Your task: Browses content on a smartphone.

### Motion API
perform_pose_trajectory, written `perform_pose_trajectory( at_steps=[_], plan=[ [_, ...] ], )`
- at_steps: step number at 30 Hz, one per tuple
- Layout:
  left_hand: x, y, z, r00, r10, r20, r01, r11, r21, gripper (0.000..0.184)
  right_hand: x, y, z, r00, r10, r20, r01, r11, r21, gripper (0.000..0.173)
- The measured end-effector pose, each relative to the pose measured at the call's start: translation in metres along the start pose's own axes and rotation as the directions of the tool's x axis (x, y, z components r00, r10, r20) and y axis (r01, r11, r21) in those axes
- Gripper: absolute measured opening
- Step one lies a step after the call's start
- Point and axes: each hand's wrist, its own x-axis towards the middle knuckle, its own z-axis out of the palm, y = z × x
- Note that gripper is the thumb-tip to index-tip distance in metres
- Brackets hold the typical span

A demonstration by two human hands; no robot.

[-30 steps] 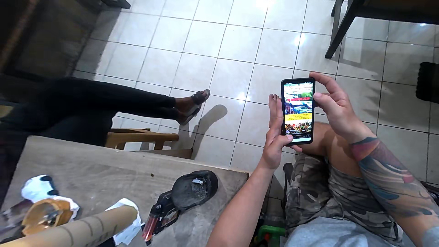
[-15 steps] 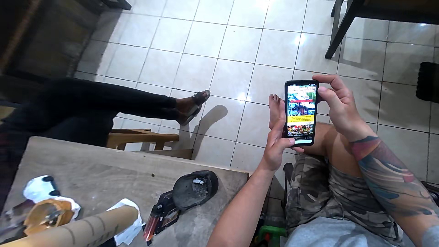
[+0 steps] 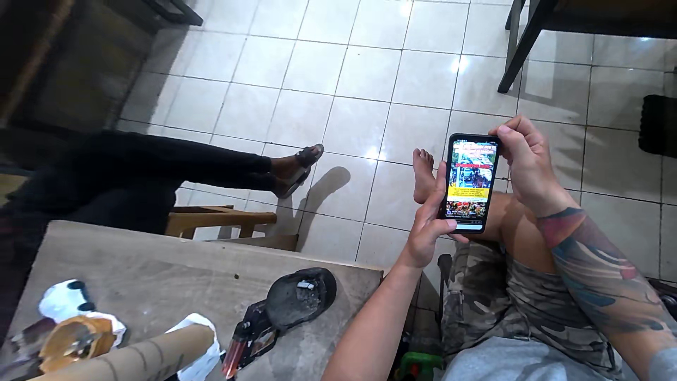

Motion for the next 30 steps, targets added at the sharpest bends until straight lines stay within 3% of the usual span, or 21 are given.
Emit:
perform_pose_trajectory(
  at_steps=[21,30],
  plan=[
    [0.0,-0.002,-0.001,0.999,0.041,-0.01,-0.042,0.997,-0.063,0.086,-0.004,0.0,0.002,0.991,0.05,0.127,-0.063,0.993,0.099,0.036],
    [0.0,0.0,-0.002,0.998,0.05,-0.035,-0.054,0.993,-0.102,0.086,-0.018,-0.017,0.007,0.954,0.171,0.247,-0.189,0.981,0.051,0.048]
  ],
)
